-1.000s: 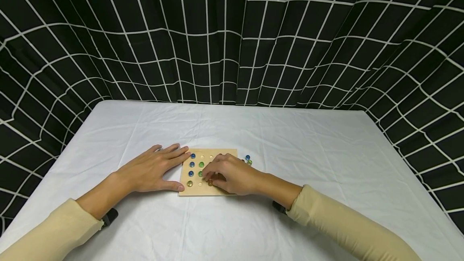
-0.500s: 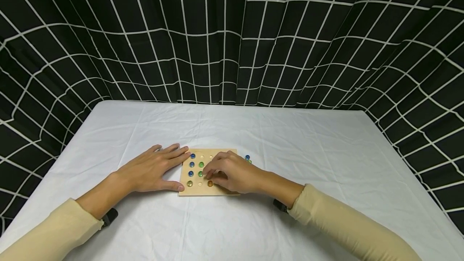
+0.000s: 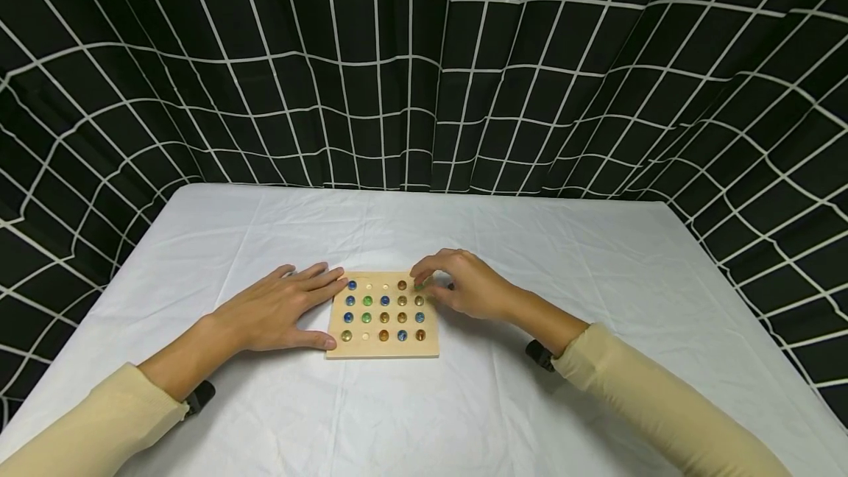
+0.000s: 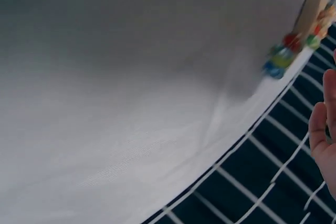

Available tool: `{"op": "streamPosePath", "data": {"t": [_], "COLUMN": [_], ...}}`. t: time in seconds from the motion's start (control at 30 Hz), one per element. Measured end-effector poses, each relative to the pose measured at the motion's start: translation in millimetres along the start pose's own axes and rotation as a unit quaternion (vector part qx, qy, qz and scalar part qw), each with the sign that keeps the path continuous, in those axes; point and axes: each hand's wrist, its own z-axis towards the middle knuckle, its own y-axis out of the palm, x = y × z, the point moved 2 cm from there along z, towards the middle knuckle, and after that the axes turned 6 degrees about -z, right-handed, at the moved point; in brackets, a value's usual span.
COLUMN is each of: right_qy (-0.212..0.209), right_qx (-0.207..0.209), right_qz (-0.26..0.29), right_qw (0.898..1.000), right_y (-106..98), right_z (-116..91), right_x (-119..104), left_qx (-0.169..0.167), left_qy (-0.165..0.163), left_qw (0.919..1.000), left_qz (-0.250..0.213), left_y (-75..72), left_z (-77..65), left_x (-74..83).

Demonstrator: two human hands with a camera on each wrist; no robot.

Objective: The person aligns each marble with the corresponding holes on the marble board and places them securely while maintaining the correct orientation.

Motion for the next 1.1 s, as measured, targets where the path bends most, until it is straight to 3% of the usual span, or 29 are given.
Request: {"op": "streamPosePath", "data": {"t": [0.47,1.1], "right_qy": [0.064,0.076], "right_qx": [0.003,-0.037], "right_qz": [-0.009,0.000], "right_qw": [0.998,0.996], "right_y": [-6,-1], "right_z": [-15,-17], "right_x": [37,43], "left_qx": [0.003,0.004], "left_qy": [0.002,-0.001], "left_qw": [1.0000,1.0000], "left_qz": [0.001,-0.002], "left_y": [0.2,-0.1], "left_z": [0.3,-0.5], "left_x": [0.2,0.6]}}
